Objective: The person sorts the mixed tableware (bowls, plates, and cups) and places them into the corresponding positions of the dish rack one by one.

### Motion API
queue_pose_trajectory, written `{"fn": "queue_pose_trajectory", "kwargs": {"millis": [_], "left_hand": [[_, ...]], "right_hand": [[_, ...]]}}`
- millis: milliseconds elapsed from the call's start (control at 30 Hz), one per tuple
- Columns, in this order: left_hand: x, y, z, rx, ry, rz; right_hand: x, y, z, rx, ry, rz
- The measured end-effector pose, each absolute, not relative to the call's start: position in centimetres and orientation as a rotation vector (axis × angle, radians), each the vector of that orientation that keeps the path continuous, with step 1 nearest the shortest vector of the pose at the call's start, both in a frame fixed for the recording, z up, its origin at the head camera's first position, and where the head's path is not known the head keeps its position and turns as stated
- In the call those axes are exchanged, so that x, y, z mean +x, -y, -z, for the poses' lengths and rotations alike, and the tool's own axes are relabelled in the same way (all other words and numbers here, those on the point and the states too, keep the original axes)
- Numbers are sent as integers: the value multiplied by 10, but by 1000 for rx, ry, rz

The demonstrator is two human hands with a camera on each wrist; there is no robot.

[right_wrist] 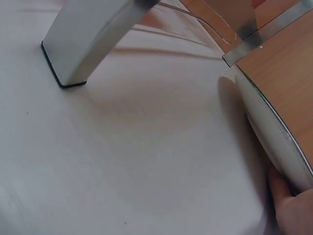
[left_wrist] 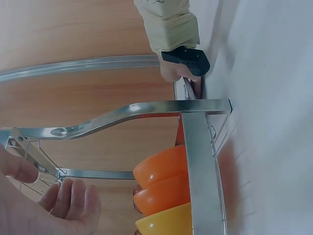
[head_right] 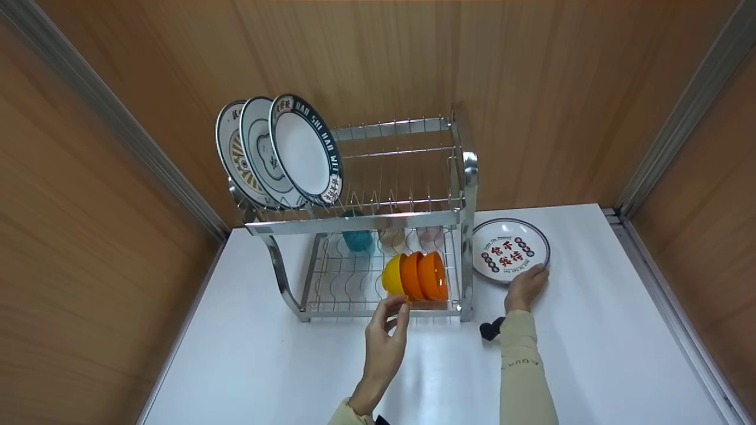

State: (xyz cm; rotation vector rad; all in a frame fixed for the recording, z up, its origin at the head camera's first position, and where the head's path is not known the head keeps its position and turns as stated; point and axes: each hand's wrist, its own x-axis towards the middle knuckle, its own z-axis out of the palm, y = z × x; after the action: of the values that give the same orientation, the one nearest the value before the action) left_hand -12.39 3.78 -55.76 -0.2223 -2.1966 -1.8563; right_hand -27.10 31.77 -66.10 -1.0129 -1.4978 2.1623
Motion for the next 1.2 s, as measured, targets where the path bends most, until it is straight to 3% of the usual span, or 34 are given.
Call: {"fn": "queue_pose_trajectory", "kwargs": {"millis": [600,1200], "left_hand": [[-112,-55,577,-25,2225,2185],[-110,-81,587,185,2178,2432]], "right_hand": [[-226,-348,667,-1119,1184,-2112],[-172,-357,667,-1049,1178,-2210]]}}
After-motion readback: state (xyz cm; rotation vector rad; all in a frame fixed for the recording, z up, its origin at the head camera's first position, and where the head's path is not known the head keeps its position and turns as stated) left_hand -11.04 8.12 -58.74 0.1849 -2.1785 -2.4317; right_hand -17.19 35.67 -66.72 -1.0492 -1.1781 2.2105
